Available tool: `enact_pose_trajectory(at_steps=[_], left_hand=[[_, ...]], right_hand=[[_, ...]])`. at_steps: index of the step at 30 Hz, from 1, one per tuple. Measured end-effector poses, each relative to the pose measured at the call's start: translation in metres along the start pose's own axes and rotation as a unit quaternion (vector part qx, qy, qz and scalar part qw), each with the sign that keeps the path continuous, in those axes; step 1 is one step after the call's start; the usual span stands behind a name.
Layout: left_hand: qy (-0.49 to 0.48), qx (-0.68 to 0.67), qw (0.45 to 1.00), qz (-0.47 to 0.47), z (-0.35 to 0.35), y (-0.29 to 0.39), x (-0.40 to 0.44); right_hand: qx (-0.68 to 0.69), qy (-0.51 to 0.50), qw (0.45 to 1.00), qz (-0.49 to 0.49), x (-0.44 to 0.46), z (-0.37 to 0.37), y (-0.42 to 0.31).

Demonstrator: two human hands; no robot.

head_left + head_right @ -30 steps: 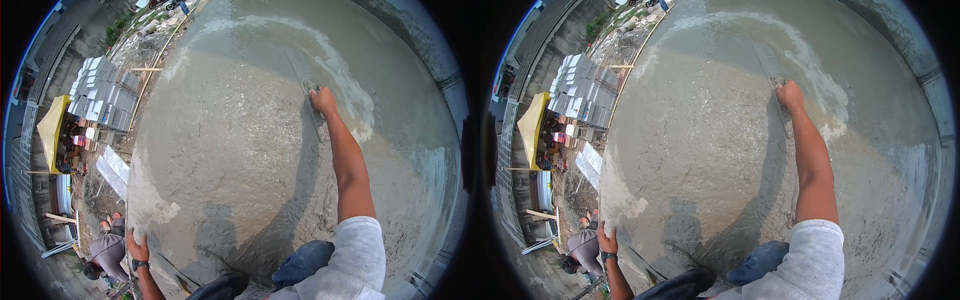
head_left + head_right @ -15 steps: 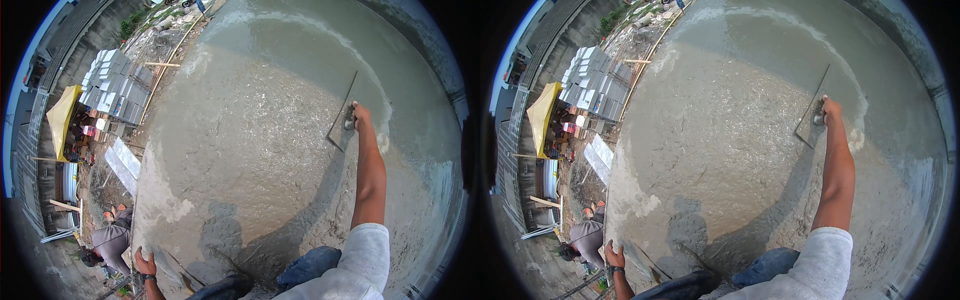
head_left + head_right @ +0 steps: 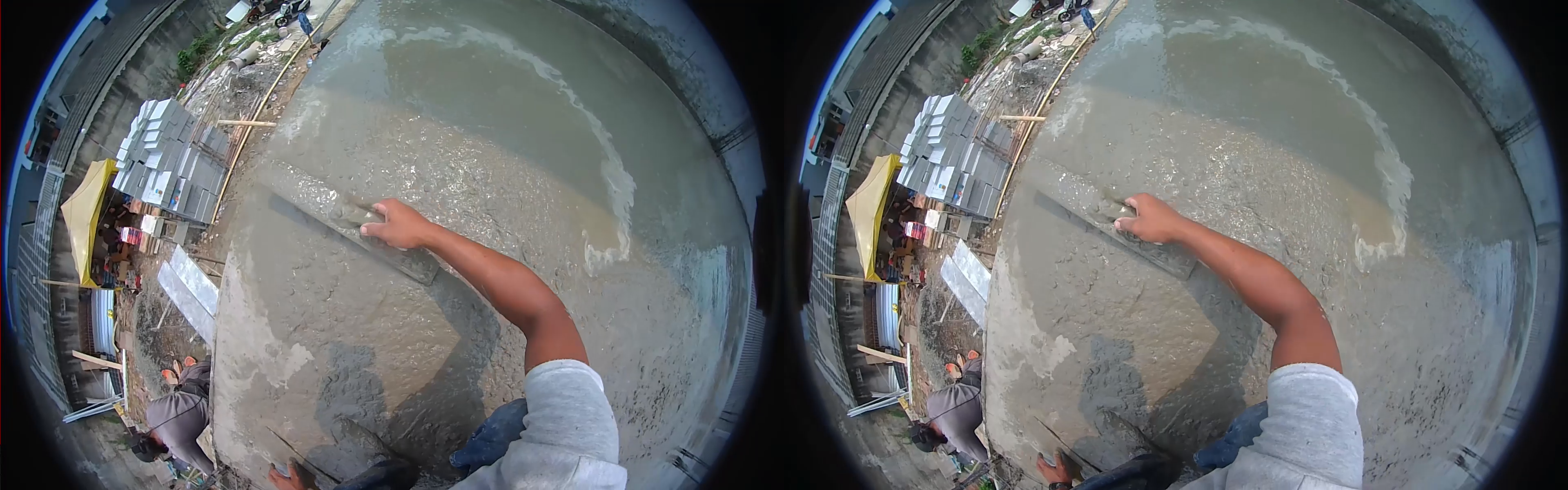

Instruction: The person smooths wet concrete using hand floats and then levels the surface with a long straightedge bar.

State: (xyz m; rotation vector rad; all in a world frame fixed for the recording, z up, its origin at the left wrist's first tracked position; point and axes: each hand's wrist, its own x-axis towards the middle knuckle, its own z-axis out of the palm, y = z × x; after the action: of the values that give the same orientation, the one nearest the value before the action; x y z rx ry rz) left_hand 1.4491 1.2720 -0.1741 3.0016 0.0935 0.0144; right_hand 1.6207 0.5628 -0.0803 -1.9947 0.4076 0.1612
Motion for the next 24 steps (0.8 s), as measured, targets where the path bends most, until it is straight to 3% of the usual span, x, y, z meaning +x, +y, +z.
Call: enact_pose_trajectory(at_steps=[3,7,12,17,24], left_hand=[[-0.012,-0.018,0.999,-0.046,0.005,0.019,-0.014],[-0.023,-0.038,0.995,-0.093,0.006,0.038,-0.027],[-0.036,-0.06,0.99,-0.123,0.005,0.049,-0.039],[-0.046,-0.082,0.986,-0.134,0.001,0.051,-0.045],[-0.051,-0.149,0.979,-0.127,-0.014,0.05,-0.018]], right_hand=[[-0.148,-0.003,0.987,-0.057,0.008,0.056,-0.026],[-0.189,0.013,0.982,-0.011,0.035,0.055,-0.024],[-0.189,0.16,0.967,0.055,0.046,-0.015,0.004],[-0.186,0.317,0.917,0.154,0.014,-0.108,0.061],[-0.22,0.424,0.846,0.234,-0.088,-0.2,0.129]])
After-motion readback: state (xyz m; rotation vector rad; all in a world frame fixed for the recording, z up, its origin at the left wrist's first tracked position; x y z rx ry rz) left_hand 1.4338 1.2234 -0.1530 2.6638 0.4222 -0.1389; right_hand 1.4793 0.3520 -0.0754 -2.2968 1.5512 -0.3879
